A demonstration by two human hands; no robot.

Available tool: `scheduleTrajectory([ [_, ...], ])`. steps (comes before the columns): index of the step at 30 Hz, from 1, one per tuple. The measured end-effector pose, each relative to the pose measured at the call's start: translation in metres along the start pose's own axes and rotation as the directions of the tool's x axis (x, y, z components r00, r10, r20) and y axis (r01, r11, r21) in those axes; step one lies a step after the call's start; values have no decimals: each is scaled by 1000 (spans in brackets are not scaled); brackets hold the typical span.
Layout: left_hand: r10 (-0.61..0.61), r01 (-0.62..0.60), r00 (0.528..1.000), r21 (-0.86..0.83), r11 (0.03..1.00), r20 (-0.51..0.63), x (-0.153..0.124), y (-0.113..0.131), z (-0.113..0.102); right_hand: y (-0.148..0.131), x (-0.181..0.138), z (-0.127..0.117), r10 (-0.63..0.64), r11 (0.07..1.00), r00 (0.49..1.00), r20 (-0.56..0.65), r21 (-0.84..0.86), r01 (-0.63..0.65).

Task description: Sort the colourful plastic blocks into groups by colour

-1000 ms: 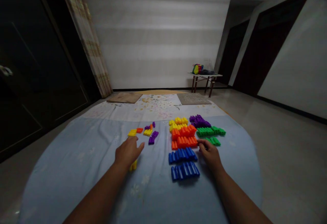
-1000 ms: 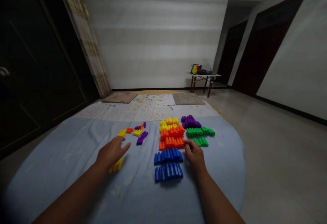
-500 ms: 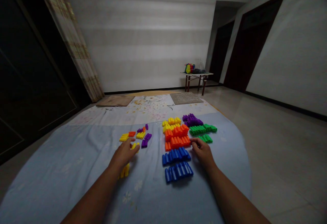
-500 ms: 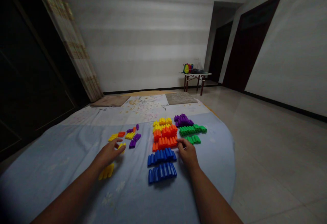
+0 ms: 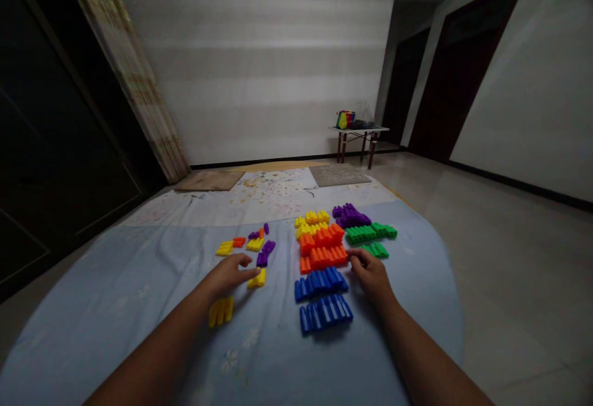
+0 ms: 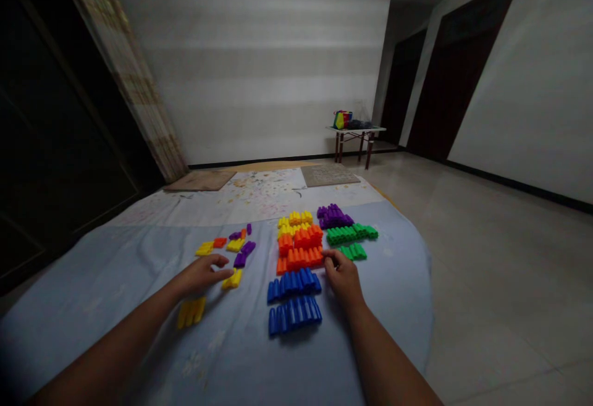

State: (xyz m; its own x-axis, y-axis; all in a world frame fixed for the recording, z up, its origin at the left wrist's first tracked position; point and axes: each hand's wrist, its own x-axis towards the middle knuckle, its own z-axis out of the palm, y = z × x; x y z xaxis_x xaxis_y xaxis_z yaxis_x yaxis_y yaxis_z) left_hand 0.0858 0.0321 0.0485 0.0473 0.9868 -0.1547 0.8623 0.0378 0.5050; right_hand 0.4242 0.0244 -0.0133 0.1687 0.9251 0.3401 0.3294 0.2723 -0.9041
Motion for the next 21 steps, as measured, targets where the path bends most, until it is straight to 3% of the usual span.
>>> scheduleTrajectory([
  [7,72,-79,989,47,996,130,-3,11,-2,1,2,2,12,1000,1000,-3,-7,-12],
  [16,40,-63,985,134,989,167,7,18,-5,-3,3,5,13,1000,1000,-6,9,-13],
  [18,88,-104,985,109,989,145,15,22,-11,-5,3,6,16,1000,1000,-3,9,-16],
  [21,167,-168,986,77,983,21,40,36,-21,-6,4,6,21,1000,1000,9,3,-21],
])
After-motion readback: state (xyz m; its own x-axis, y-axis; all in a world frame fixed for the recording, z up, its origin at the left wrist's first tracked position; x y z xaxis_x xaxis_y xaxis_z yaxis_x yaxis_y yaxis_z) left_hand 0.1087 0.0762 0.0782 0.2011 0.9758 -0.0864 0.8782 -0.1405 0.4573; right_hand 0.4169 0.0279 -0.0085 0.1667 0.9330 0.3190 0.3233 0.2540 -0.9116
